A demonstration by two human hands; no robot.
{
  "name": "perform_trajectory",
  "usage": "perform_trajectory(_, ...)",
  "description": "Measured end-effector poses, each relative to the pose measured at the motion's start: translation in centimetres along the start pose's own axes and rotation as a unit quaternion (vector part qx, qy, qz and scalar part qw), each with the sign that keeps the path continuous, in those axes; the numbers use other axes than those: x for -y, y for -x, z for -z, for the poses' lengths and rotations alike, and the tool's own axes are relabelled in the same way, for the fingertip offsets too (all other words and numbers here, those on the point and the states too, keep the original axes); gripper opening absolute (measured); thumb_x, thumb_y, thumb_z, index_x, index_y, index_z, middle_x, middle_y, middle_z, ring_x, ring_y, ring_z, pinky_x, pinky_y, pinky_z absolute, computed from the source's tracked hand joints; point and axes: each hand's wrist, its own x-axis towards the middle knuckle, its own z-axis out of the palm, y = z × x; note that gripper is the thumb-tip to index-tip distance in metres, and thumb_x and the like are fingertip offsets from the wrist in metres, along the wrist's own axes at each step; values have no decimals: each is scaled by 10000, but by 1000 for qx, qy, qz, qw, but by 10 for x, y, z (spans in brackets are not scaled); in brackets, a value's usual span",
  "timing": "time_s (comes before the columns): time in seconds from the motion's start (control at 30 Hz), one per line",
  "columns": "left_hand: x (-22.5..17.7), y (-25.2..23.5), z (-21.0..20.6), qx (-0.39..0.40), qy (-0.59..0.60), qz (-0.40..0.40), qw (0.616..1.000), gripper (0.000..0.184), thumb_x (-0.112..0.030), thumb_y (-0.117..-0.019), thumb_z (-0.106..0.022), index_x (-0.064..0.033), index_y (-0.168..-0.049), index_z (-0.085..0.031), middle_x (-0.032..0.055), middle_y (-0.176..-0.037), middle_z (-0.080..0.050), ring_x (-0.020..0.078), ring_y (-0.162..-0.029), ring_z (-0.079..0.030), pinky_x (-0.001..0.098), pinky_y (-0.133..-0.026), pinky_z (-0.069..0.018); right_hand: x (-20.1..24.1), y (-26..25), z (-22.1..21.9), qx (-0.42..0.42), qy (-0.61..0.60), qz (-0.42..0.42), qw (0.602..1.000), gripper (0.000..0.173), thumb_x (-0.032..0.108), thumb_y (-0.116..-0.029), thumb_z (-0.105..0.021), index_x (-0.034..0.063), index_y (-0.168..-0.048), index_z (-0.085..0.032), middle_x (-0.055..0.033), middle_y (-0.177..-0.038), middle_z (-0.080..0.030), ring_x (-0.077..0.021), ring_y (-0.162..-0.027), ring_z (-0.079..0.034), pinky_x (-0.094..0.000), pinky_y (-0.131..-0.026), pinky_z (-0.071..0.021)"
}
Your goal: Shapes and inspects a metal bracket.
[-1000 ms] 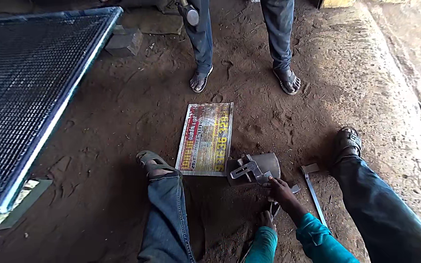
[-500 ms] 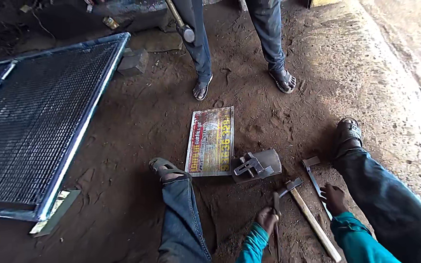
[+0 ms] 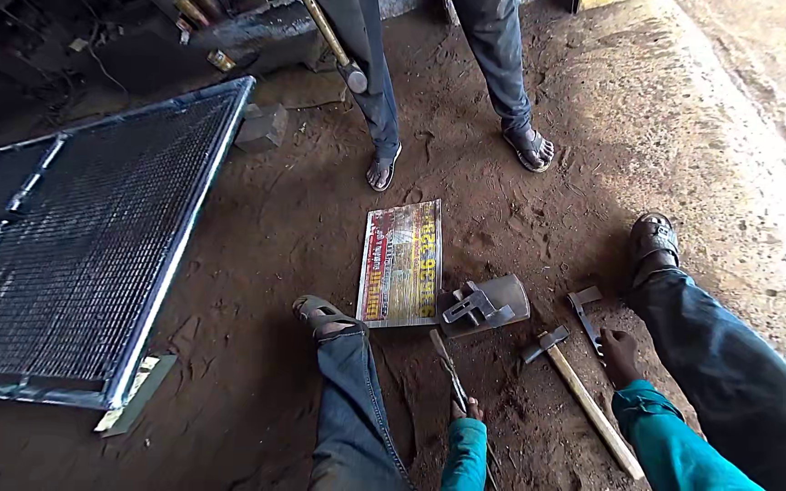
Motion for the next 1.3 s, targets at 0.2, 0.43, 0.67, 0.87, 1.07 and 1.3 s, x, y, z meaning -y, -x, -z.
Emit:
perform_trajectory(0.2,16,-20,-15,22,-75,-26,997,558,-109,-1035,-587,26,-1529,-363,281,-1187,-658,362,-961,-678,520,-889,-551,-12,-10,8,-2,195,-27,980,485,346,-995,-642,-37,-1291,-616,-314,-1247,-630,-463,-1188,-599,-651,-973,-456)
perform_trajectory(0.43,1,-22,-17,34,-121,-34,992,622,-95,-1028,-590,21,-1567,-303,295,-1250,-637,380,-1037,-666,522,-954,-527,-23,-12,3,57,381,-23,923,545,379,-993,-624,12,-1389,-547,-295,-1367,-581,-468,-1297,-550,-653,-1005,-466)
perform_trajectory(0.67,-20,-43,-14,22,-186,-68,980,649,-112,-1024,-587,20,-1583,-287,310,-1277,-631,405,-1104,-656,543,-1003,-502,-32,-14,-8,10,429,-32,903,536,270,-969,-638,59,-1444,-510,-276,-1414,-548,-466,-1304,-546,-638,-956,-505)
perform_trajectory(0.87,-29,-44,-11,26,-153,-42,987,661,-129,-1058,-558,-43,-1618,-217,327,-1292,-601,417,-997,-677,562,-868,-560,-29,-15,-6,29,454,-27,890,577,255,-933,-682,25,-1436,-517,-265,-1436,-539,-460,-1320,-531,-663,-975,-473)
perform_trajectory(1.07,-21,-21,-22,4,-141,-98,985,560,-95,-1024,-595,61,-1516,-376,332,-1345,-585,419,-1253,-586,533,-1081,-447,-19,15,8,32,320,-12,947,489,370,-1003,-589,-6,-1313,-549,-284,-1180,-660,-457,-1102,-658,-648,-880,-518)
perform_trajectory(1.3,-23,-8,-43,17,-54,-84,995,526,-35,-1015,-588,72,-1494,-399,337,-1363,-565,418,-1257,-576,517,-1079,-454,84,99,-1,63,88,160,981,367,149,-1014,-590,-22,-1335,-542,-236,-1005,-652,-346,-813,-633,-538,-729,-520)
